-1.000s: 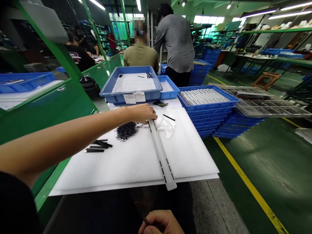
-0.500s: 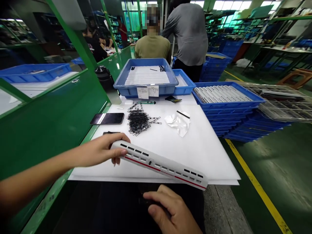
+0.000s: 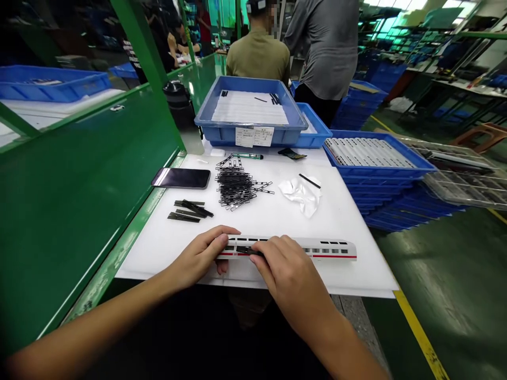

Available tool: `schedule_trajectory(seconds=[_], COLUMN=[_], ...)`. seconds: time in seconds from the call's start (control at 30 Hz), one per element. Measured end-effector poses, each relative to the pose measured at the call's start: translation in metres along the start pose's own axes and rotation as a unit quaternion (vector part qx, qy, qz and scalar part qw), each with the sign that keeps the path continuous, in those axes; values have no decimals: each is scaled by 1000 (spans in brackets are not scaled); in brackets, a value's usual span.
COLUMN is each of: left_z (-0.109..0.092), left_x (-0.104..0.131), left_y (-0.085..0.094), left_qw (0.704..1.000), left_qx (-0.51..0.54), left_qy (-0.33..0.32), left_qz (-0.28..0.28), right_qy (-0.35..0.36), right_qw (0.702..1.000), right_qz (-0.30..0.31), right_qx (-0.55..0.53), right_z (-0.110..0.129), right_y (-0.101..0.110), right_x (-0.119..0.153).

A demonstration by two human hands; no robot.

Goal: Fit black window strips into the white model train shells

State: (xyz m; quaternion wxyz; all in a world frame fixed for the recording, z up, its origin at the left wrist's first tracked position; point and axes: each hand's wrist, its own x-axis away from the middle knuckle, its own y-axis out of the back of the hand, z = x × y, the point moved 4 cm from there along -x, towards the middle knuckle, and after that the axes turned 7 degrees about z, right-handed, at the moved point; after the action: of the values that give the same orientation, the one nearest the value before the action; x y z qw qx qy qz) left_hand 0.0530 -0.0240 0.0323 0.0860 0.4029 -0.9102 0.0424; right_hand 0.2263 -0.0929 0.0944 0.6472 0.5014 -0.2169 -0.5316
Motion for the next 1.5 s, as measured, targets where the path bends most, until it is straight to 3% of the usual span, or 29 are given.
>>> schedule_trajectory(seconds=[0.13, 0.57, 1.1, 1.33, 1.43, 1.5], left_z=[1, 5, 4, 1, 0, 1], left_x=[3, 0, 1, 1, 2, 4], left_y=[2, 5, 5, 4, 4, 4], left_qw=[1000, 1000, 999, 999, 998, 998], left_qx=[-5, 8, 27, -33, -44, -51], left_qy=[-1, 22, 22, 36, 38, 39], left_qz=[-7, 17, 16, 9, 8, 9], right_qy=[25, 4, 5, 6, -26, -71], right_qw=[1000, 998, 998, 999, 1000, 994], right_qz=[2, -54, -45, -50, -15, 68], right_qx=[-5, -39, -52, -5, -5, -41], right_z=[1, -1, -3, -2, -15, -29], right_y=[-8, -21, -19, -17, -6, 2], right_x=[-11, -14, -18, -18, -19, -21])
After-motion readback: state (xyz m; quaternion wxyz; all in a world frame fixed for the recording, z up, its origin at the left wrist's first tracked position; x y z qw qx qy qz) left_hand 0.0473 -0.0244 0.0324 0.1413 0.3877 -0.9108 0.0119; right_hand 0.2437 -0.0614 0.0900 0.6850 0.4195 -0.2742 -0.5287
